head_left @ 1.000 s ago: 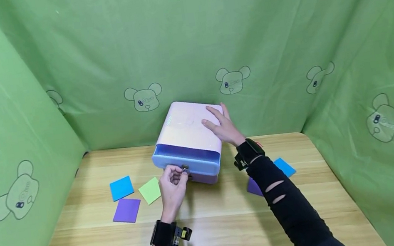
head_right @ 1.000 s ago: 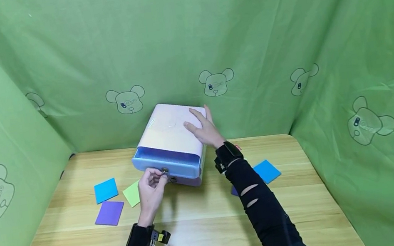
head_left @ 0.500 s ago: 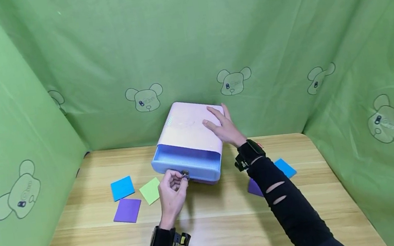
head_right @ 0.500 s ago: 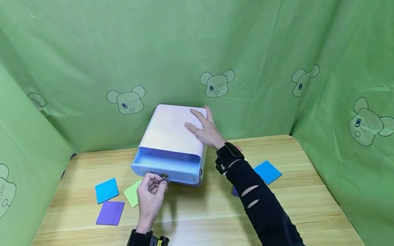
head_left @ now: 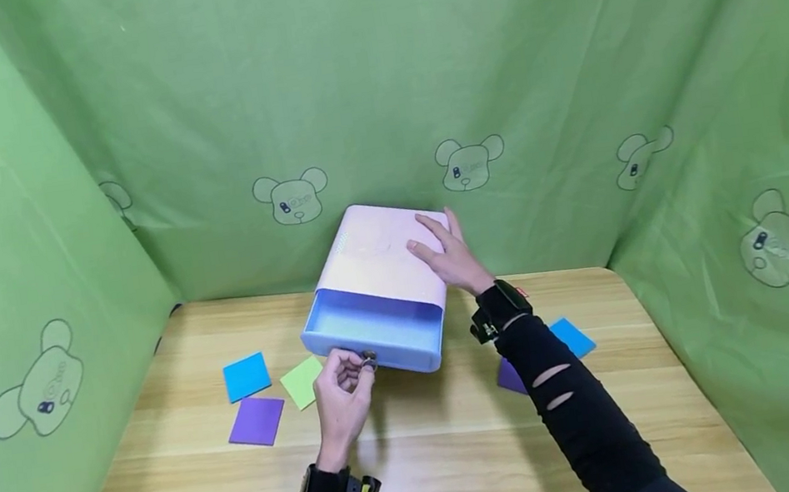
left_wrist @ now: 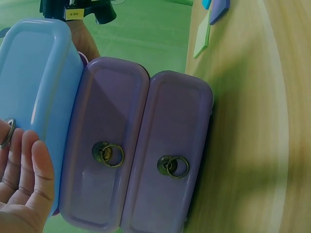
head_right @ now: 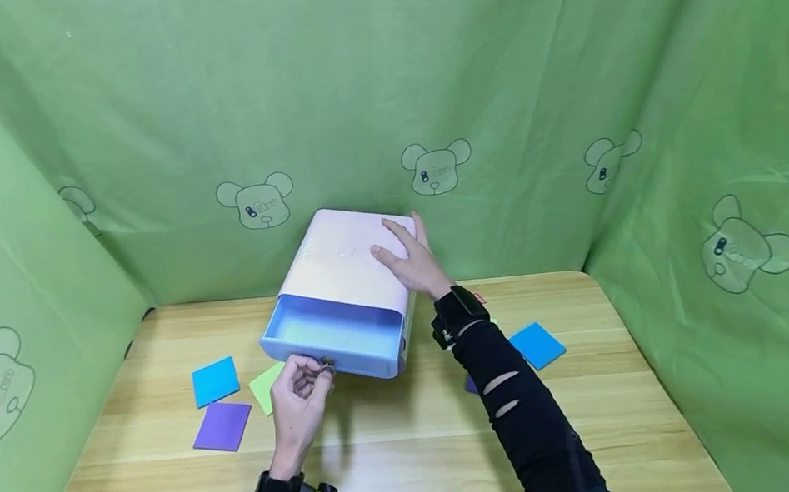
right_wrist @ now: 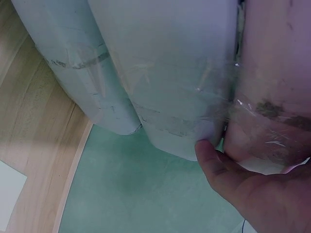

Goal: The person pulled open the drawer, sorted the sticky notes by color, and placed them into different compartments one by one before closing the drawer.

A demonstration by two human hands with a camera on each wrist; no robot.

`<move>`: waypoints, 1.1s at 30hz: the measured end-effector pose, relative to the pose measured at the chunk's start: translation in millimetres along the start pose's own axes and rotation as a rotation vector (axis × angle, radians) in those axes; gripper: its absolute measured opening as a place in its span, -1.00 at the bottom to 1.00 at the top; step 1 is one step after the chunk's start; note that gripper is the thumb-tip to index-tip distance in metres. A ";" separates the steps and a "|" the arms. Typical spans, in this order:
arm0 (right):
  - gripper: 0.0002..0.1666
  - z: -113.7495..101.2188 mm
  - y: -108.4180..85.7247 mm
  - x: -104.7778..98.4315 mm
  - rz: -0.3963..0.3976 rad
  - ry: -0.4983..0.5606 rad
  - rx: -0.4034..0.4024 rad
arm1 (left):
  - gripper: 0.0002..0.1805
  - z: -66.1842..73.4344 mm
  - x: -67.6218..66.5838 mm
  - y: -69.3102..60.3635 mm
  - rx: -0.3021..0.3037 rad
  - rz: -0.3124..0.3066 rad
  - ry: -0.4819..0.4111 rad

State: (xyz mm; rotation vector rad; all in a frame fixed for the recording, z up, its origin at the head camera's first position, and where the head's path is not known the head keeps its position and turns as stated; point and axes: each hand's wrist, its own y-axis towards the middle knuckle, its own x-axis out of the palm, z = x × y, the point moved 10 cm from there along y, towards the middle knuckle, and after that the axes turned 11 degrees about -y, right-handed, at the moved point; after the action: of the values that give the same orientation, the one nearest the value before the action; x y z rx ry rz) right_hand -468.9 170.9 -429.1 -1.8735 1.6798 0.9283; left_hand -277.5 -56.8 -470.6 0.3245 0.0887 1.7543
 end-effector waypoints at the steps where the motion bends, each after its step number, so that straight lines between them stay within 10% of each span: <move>1: -0.18 0.0 0.3 0.0 0.002 0.001 0.000 | -0.89 3.3 -0.3 -1.5 0.006 0.002 -0.005; 7: -0.19 0.9 0.3 0.1 0.004 -0.002 0.001 | -0.86 -12.4 -6.7 -3.4 -0.012 0.037 -0.016; 14: -0.18 1.9 0.9 1.1 0.002 -0.006 0.000 | -0.89 10.1 -5.6 -10.8 0.023 0.030 -0.029; 25: -0.18 -0.4 0.0 -2.1 0.002 0.006 0.011 | -0.90 6.4 -8.6 -11.9 0.019 0.027 -0.009; 33: -0.19 -0.8 -0.7 -0.7 0.007 0.014 0.000 | -0.94 20.9 -12.5 -12.6 0.144 0.019 0.047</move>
State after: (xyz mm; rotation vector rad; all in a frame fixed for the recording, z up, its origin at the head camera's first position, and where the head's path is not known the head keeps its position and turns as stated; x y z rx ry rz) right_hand -468.1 170.9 -428.1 -1.8794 1.6958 0.9194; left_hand -257.8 -68.8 -455.7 0.3895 0.2476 1.7791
